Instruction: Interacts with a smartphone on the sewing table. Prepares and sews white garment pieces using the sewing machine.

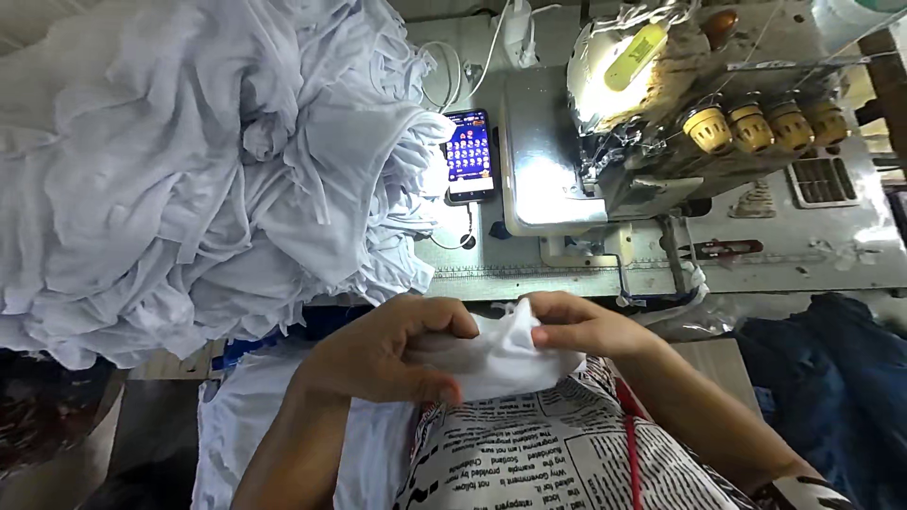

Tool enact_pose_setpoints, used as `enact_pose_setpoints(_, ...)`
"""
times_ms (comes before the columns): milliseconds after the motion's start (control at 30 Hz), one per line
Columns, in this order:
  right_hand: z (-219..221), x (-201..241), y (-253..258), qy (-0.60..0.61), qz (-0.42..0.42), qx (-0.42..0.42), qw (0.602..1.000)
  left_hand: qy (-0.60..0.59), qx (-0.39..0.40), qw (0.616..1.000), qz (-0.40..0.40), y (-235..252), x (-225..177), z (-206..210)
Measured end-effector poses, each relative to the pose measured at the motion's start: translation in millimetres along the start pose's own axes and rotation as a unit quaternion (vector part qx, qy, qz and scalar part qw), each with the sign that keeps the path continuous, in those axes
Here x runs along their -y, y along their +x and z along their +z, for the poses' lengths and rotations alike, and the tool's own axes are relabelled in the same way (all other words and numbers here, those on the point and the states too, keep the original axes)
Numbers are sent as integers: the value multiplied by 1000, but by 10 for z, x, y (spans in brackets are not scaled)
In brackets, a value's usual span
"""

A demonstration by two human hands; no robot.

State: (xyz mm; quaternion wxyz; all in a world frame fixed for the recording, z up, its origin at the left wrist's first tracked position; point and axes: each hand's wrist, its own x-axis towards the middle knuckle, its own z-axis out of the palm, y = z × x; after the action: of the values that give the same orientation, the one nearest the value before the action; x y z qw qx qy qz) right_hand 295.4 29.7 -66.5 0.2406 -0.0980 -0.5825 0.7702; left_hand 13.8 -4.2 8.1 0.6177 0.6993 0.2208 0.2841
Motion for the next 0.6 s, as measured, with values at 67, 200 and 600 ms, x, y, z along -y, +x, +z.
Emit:
enact_pose_setpoints(67, -4, 170, 8, -19, -38, -25, 999, 36, 12, 999, -36, 1, 22, -58)
enact_pose_setpoints(200, 44, 359, 67, -159, -91, -53, 982, 12, -5, 998, -57, 170, 281, 97)
enact_pose_setpoints(600, 118, 423, 125, -269, -107, -128, 949, 151, -314, 937, -1, 252, 331, 230)
